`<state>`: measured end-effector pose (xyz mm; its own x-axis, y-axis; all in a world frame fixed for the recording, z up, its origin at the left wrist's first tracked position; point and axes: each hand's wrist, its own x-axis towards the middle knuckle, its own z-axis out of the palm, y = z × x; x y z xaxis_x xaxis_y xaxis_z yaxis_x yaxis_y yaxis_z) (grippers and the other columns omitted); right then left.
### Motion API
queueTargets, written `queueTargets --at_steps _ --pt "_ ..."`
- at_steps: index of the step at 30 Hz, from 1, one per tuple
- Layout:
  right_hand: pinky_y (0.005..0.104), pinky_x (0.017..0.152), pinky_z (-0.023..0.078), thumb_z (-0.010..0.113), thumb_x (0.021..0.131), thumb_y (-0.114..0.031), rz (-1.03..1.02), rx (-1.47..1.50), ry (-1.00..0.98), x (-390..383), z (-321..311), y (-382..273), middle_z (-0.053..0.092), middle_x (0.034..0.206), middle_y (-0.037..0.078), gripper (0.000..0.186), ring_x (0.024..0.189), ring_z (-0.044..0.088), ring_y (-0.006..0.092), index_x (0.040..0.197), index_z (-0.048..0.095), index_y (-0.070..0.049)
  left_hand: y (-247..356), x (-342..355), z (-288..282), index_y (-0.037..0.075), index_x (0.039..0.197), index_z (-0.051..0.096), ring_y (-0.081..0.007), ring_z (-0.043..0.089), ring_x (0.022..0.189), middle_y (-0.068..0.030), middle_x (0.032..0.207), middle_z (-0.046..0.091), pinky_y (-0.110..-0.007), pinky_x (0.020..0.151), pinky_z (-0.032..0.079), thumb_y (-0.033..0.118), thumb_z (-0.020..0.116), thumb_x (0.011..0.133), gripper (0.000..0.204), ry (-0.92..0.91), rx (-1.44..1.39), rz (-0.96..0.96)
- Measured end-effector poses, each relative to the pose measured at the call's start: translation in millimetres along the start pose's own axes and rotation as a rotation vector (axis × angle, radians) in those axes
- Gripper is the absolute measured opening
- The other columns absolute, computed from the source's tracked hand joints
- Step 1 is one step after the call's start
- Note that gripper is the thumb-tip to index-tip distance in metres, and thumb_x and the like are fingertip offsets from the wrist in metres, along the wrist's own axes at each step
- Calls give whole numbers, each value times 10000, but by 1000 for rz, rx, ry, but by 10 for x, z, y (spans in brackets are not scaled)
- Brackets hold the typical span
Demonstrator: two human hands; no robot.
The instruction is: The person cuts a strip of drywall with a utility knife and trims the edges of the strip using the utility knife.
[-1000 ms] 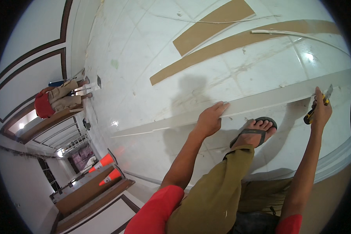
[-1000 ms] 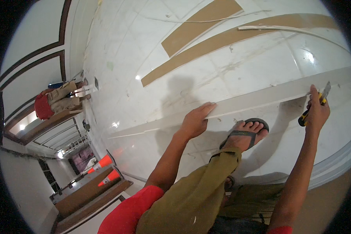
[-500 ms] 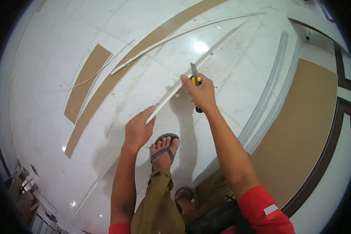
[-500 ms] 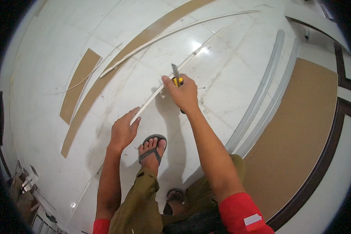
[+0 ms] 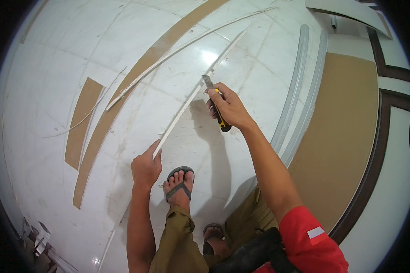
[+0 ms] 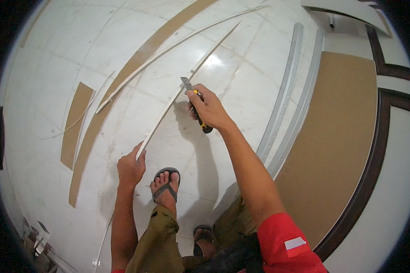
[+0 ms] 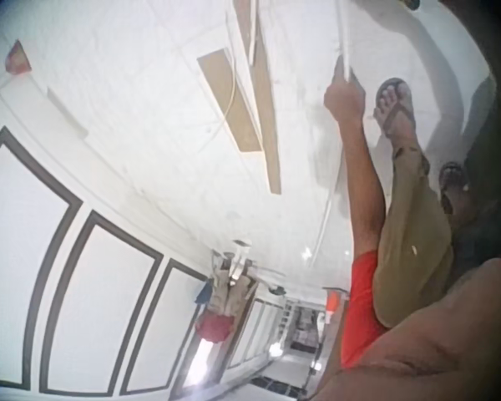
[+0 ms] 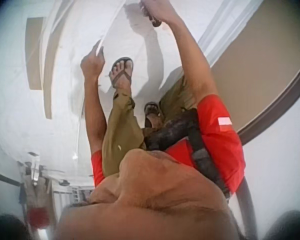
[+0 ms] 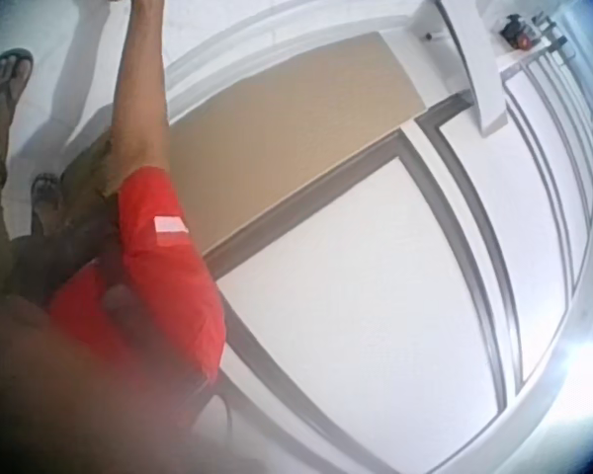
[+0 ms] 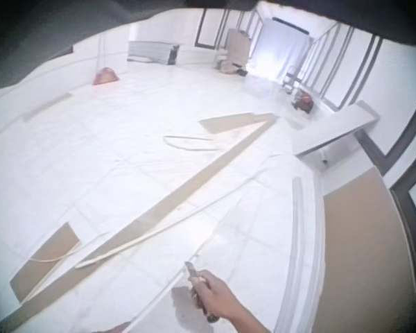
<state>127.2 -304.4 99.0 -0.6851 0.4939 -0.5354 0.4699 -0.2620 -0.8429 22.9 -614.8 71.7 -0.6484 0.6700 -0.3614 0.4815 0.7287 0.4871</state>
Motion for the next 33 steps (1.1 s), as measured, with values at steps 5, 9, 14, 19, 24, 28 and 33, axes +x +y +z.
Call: queueTargets --at_steps 5,9,14,19,24,28,33 --pt "299 538 484 532 1132 -450 69 -136 102 120 -16 -26 609 724 41 439 580 567 114 1080 621 -23 -52 -5 74 208 1341 730 -417 713 699 -188 826 748 -494 641 564 235 685 1005 341 60 -16 53" --pt "292 517 466 534 1130 -454 49 -205 111 121 88 6 593 698 39 442 550 548 110 1055 624 -28 -10 -12 20 211 1361 715 -423 716 725 -202 833 745 -501 653 565 242 676 1015 350 19 2 18" --pt "284 519 474 556 1119 -471 48 -33 119 -60 127 -50 586 690 33 454 548 546 105 1015 623 -35 -133 0 -140 209 1373 707 -430 715 733 -208 828 741 -514 667 563 252 670 1025 353 13 13 -19" --pt "288 530 484 568 1113 -487 95 -15 101 -203 214 164 592 706 29 460 558 555 108 1011 623 -41 -308 33 -348 253 1390 704 -421 690 679 -201 754 708 -516 668 553 259 670 1030 361 35 85 -114" --pt "300 531 475 584 1110 -447 131 50 127 -270 336 301 608 705 46 451 556 557 119 991 630 -15 -448 103 -465 252 1393 701 -420 681 667 -211 723 688 -517 652 543 262 668 1033 361 40 49 -131" --pt "295 536 476 586 1111 -439 146 20 109 -312 342 306 616 709 45 435 555 565 118 994 639 -23 -411 -13 -424 232 1393 695 -428 680 669 -218 701 675 -519 654 540 270 667 1035 362 26 9 -87" --pt "289 541 485 590 1108 -458 94 38 140 -316 242 376 618 717 31 428 564 578 113 1006 647 -46 -44 -187 -360 236 1427 662 -414 734 1009 -179 1149 773 -504 900 577 288 616 1052 382 -220 -49 -182"
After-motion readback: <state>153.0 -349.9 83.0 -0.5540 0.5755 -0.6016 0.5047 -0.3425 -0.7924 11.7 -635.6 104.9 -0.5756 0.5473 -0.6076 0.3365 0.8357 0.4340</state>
